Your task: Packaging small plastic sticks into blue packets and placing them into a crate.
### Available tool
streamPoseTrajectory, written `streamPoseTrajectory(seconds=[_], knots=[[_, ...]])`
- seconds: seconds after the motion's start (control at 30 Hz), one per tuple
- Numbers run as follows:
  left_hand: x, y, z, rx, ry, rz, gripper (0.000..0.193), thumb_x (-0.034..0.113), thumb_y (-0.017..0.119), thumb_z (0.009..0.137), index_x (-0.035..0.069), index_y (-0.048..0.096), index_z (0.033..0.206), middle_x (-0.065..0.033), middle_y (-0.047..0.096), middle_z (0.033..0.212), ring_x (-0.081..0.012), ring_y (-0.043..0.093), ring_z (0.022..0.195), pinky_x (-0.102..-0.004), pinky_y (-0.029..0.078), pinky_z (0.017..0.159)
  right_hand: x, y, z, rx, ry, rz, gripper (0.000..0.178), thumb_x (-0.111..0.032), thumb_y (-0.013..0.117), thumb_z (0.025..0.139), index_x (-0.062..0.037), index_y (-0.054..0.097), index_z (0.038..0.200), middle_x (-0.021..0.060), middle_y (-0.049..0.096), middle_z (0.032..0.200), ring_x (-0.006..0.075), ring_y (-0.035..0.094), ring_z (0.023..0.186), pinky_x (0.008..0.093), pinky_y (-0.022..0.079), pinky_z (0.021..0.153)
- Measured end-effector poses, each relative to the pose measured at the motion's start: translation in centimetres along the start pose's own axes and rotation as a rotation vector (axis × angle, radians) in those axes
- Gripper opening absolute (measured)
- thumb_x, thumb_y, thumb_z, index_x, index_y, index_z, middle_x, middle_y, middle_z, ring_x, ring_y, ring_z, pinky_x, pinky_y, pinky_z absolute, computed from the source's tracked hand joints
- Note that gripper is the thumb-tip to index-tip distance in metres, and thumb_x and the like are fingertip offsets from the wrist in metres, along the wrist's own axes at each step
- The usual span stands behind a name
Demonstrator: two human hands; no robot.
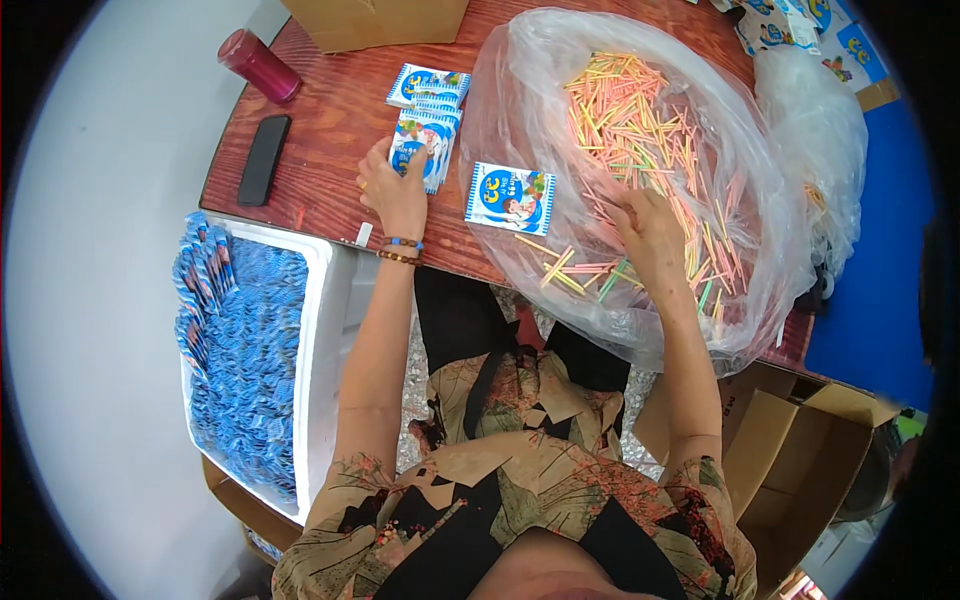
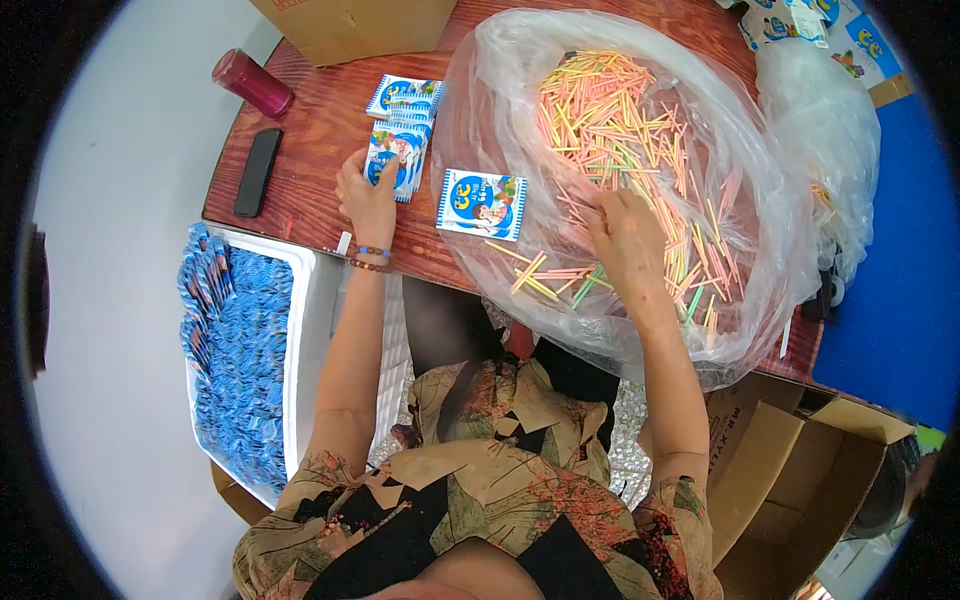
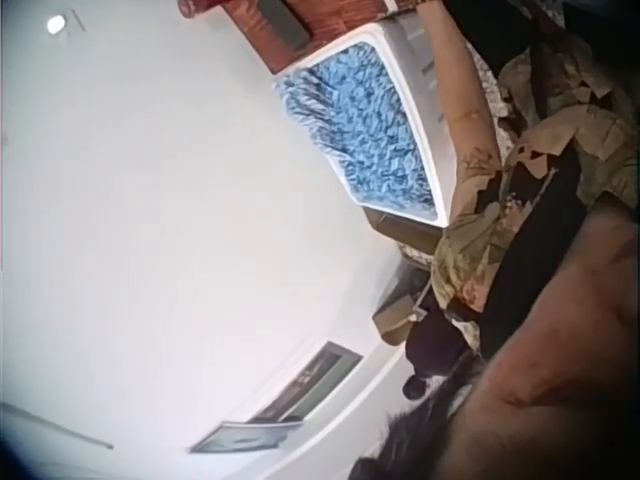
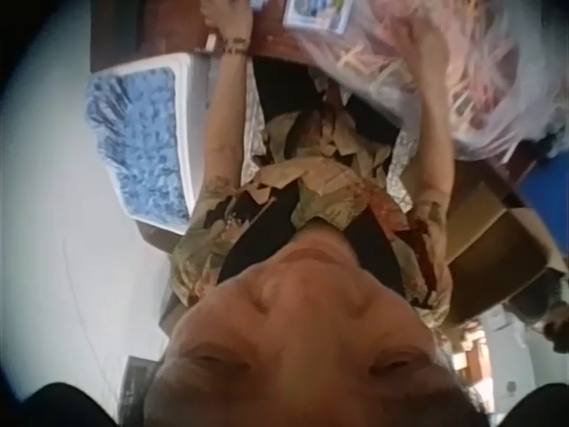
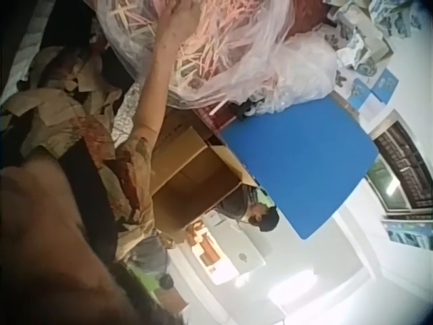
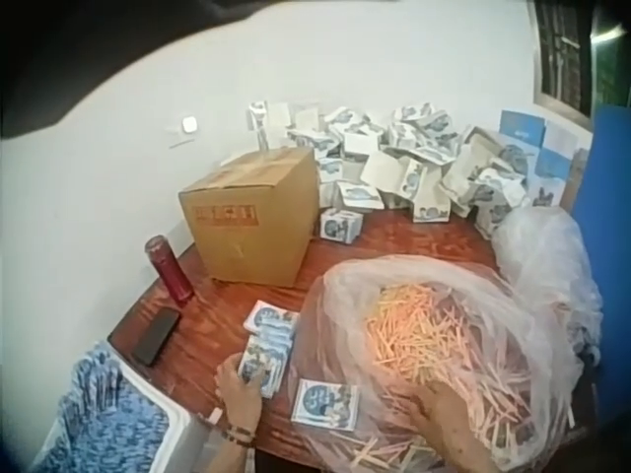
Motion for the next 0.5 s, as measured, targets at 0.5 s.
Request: streamPoseTrajectory(seconds=[0.5], knots=[[0.0, 0.5, -0.7, -0.003, 0.188, 0.048, 0.054, 0.044, 0.06, 0.088, 0.008, 0.054, 0.128, -0.0148, 0.053, 0.122, -0.0357, 0.046, 0.114, -0.052, 0.031, 0.093, -5.3, 7.3, 6.1, -0.239, -0.158, -0.089, 0.022, -0.027, 0.069, 0.076, -0.006, 0.063, 0.08, 0.0129, 0.063, 0.087, 0.0307, 0.06, 0.087, 0.0418, 0.041, 0.08]])
Point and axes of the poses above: each hand's wrist, its own z-axis towards the middle knuckle, its own y-axis out of the palm, x = y × z, the point moved 6 cm from there along z, towards the middle knuckle
